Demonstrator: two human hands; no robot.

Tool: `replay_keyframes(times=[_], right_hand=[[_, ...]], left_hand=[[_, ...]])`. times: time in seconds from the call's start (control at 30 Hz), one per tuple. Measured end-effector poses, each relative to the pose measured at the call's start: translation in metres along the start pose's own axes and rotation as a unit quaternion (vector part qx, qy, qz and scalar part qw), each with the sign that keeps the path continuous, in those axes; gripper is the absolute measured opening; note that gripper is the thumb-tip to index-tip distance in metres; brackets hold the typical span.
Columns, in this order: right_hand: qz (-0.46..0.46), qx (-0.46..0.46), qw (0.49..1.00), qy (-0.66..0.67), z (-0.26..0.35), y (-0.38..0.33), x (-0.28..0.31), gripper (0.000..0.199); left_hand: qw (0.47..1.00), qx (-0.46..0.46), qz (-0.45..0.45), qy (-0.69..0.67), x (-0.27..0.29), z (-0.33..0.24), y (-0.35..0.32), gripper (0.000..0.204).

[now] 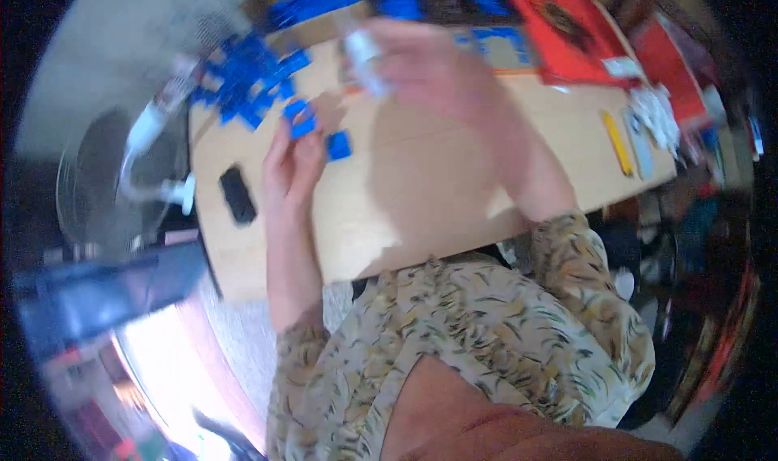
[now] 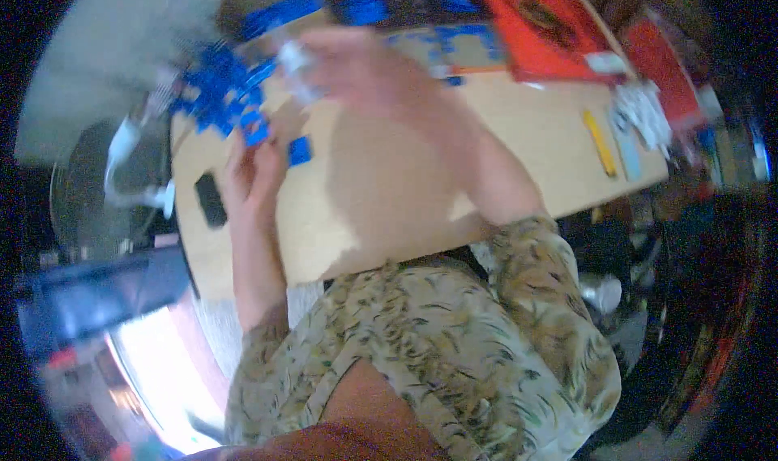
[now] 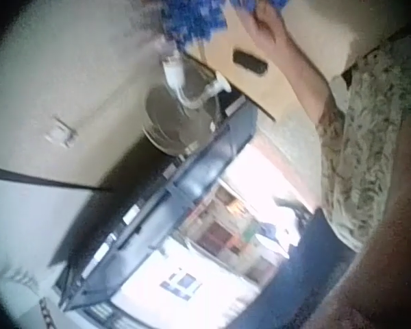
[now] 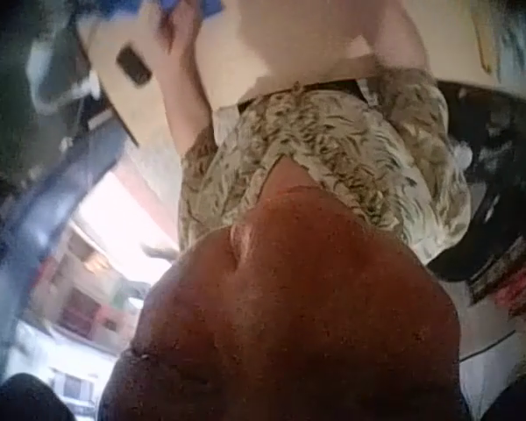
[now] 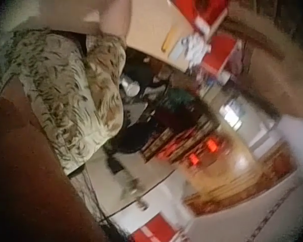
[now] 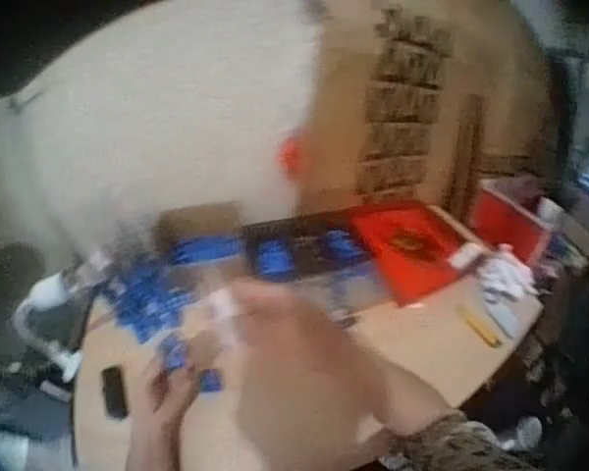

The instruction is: The person assembles small electronic components by inserting metal pins into blue plastic housings by hand.

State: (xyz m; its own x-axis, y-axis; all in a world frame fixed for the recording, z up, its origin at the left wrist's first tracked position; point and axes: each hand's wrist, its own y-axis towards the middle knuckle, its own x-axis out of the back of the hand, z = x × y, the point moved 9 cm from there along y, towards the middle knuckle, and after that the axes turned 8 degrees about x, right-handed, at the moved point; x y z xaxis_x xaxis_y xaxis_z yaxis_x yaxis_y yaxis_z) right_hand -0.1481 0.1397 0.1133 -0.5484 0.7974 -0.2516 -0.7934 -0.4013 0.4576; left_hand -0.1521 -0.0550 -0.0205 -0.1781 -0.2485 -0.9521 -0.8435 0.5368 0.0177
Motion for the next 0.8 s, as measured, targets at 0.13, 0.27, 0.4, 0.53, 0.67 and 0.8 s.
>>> replay_keyframes(times=[0.13, 0.27, 0.4, 0.53, 0.67, 0.8], right_hand=[[-0.015, -0.01, 0.999, 0.044, 0.042, 0.001, -0.017, 0.075], [-0.063, -0.045, 0.997, -0.017, 0.02, -0.004, -0.015, 0.081], [-0.097, -0.083, 0.977, -0.172, -0.017, -0.038, 0.01, 0.042], [-0.026, -0.043, 0.929, -0.367, -0.028, -0.074, 0.011, 0.034], [-0.036, -0.051, 0.973, -0.222, -0.063, -0.112, 0.025, 0.031], [-0.054, -0.1, 0.933, -0.342, -0.058, -0.124, 0.034, 0.033]], left_hand=[[0.996, -0.02, -0.002, 0.088, -0.032, -0.005, 0.0, 0.04], [0.973, -0.13, -0.087, 0.171, 0.007, -0.043, -0.026, 0.029], [0.97, -0.116, -0.13, 0.168, 0.003, -0.036, -0.025, 0.02], [0.94, -0.176, -0.156, 0.249, 0.003, -0.041, -0.008, 0.027], [0.95, -0.144, -0.139, 0.24, 0.002, -0.024, 0.006, 0.031], [0.952, -0.135, -0.112, 0.252, 0.003, -0.023, 0.006, 0.03]])
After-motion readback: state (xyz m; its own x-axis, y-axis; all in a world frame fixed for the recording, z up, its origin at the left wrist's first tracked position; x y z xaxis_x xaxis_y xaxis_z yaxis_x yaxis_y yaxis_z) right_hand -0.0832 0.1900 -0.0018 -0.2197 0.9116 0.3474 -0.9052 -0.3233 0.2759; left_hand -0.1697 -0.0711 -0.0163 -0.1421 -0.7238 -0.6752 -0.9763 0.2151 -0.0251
